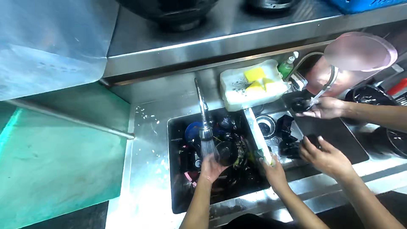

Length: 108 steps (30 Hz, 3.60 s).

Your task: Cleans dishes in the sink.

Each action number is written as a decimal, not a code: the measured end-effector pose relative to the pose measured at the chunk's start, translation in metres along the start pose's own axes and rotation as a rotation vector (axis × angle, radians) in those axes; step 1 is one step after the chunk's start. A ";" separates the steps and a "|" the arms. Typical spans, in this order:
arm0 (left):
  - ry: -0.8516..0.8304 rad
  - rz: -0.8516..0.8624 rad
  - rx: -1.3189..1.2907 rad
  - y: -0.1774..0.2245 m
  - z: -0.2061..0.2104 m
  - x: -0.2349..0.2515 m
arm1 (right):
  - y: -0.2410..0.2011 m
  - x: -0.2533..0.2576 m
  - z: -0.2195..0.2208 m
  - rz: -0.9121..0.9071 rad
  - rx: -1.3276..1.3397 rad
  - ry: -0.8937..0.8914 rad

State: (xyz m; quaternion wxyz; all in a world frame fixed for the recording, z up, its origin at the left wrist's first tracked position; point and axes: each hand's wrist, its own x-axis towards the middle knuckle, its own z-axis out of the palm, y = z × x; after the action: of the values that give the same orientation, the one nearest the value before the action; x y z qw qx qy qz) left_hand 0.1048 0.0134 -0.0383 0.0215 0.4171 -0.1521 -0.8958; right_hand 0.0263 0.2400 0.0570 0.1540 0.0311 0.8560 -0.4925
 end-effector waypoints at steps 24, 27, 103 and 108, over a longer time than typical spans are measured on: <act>-0.025 0.206 0.607 0.021 -0.054 -0.007 | -0.242 -0.039 -0.017 0.030 -0.661 -0.695; 0.269 0.263 1.541 0.024 -0.067 -0.009 | -0.073 -0.003 0.063 -0.634 -0.608 -0.132; -0.177 0.275 1.230 -0.050 0.095 0.015 | 0.043 0.093 -0.025 0.192 0.291 0.000; -0.350 0.117 2.010 -0.095 0.050 0.048 | 0.128 0.143 -0.044 0.528 0.338 0.392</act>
State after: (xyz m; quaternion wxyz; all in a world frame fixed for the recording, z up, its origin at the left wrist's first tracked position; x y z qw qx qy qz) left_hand 0.0443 0.1084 -0.0705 -0.3171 0.0974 -0.8544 -0.3999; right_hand -0.0940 0.3296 -0.0713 0.1014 0.3697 0.7384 -0.5548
